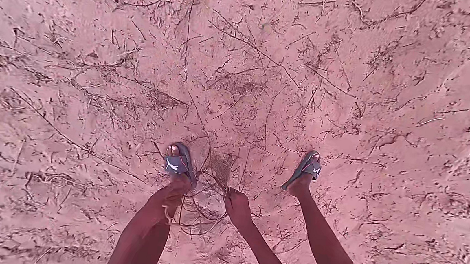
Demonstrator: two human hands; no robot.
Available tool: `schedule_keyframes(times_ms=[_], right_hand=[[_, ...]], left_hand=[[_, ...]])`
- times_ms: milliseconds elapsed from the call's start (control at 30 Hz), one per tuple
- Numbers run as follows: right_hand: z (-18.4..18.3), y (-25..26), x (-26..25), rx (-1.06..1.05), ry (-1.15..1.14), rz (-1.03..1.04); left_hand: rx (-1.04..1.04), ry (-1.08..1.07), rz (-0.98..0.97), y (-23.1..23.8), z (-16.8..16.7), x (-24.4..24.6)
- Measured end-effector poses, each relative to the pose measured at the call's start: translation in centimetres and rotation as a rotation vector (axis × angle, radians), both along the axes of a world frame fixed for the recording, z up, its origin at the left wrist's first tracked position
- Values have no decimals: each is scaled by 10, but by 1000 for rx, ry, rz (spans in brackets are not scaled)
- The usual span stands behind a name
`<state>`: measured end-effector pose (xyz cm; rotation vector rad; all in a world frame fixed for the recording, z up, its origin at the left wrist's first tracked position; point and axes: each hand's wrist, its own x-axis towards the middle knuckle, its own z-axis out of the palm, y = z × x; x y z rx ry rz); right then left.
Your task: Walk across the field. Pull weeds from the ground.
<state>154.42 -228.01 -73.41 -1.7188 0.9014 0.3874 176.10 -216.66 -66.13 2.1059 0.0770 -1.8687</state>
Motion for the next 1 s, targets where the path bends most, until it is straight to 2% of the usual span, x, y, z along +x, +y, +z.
schedule_keyframes(times_ms=[67,100,167,233,267,333,400,467,533,600,667,700,733,767,800,833,900,933,1000], right_hand=[[-11,1,6,-50,7,-74],[-16,1,10,-68,35,-81],[-14,-3,23,-46,167,-3],[-2,-3,47,26,315,116],[6,0,60,62,347,160],[24,15,77,117,305,211],[37,30,85,176,230,293],[46,34,89,267,178,432],[46,39,85,296,30,408],[37,33,72,304,-125,206],[17,20,50,201,-290,-160],[7,8,37,130,-275,-344],[-5,-5,23,34,-176,-476],[-23,-20,7,-104,-15,-512],[-43,-35,-11,-215,190,-446],[-62,-52,-29,-251,418,-295],[-105,-78,-63,-224,776,60],[-129,-86,-82,-249,837,178],[-176,-95,-120,-369,820,310]], left_hand=[[26,2,398,-10,-6,7],[49,26,538,-15,-8,7],[24,109,681,-22,-16,1],[-12,160,593,-30,-20,-9],[-21,178,465,-37,-20,-14],[4,90,278,-51,-21,-27],[91,-29,219,-44,-37,-37],[140,-91,259,-23,-56,-37],[200,-192,252,-17,-61,-34],[230,-345,227,-25,-55,-26],[266,-521,160,-32,-47,-7],[283,-596,132,-31,-45,3],[298,-642,124,-29,-42,12],[309,-671,116,-26,-42,20],[304,-686,111,-25,-41,24],[288,-695,98,-25,-40,25],[260,-684,45,-22,-38,23],[244,-661,27,-20,-38,21],[216,-615,14,-9,-41,20]])
